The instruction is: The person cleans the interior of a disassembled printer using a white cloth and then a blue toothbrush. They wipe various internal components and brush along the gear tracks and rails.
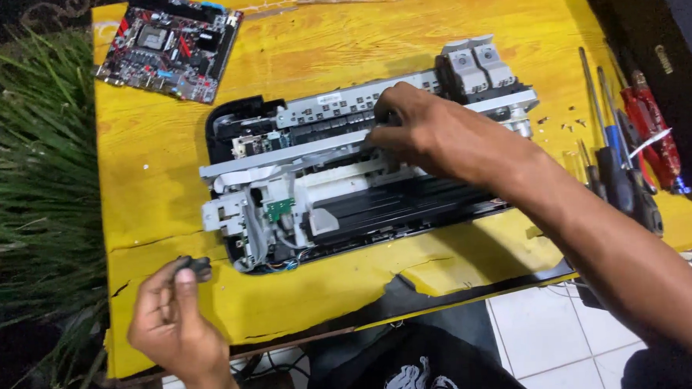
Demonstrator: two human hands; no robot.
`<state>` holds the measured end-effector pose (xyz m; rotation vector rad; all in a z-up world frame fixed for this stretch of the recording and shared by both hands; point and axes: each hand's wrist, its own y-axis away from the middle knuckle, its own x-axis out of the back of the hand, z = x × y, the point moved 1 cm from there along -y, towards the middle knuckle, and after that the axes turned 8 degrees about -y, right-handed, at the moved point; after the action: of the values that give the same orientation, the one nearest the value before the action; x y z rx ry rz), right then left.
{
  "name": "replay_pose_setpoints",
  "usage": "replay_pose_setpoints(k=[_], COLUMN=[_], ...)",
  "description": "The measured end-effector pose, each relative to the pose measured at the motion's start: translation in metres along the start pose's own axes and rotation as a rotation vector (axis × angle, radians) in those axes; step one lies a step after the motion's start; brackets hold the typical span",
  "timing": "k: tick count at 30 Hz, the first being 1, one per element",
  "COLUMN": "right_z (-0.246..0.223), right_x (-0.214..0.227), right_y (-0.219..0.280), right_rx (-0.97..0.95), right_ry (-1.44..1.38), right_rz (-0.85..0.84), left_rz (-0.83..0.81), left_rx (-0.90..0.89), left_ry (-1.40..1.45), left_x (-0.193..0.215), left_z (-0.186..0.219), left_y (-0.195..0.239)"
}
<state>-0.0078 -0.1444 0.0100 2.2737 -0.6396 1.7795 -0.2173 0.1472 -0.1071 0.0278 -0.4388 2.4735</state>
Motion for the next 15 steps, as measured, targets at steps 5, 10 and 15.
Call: replay_pose_setpoints(k=[5,10,15], right_z=[0.002,0.042,0.068], right_x=[0.008,0.028,0.039], right_y=[-0.009,0.026,0.071], right_rx=[-0.008,-0.106,-0.251], right_ry=[-0.202,-0.246,-0.092], right_rz=[0.094,0.293,0.366], left_rz=[0.016,0.018,0.041], left_rx=[0.055,0.126,0.034], left_ry=[-0.081,-0.17,-0.222], left_x=[0.01,0.001,-0.005], left_z=[-0.024,-0.035,-0.041], left_y=[0.005,0.01,0.01])
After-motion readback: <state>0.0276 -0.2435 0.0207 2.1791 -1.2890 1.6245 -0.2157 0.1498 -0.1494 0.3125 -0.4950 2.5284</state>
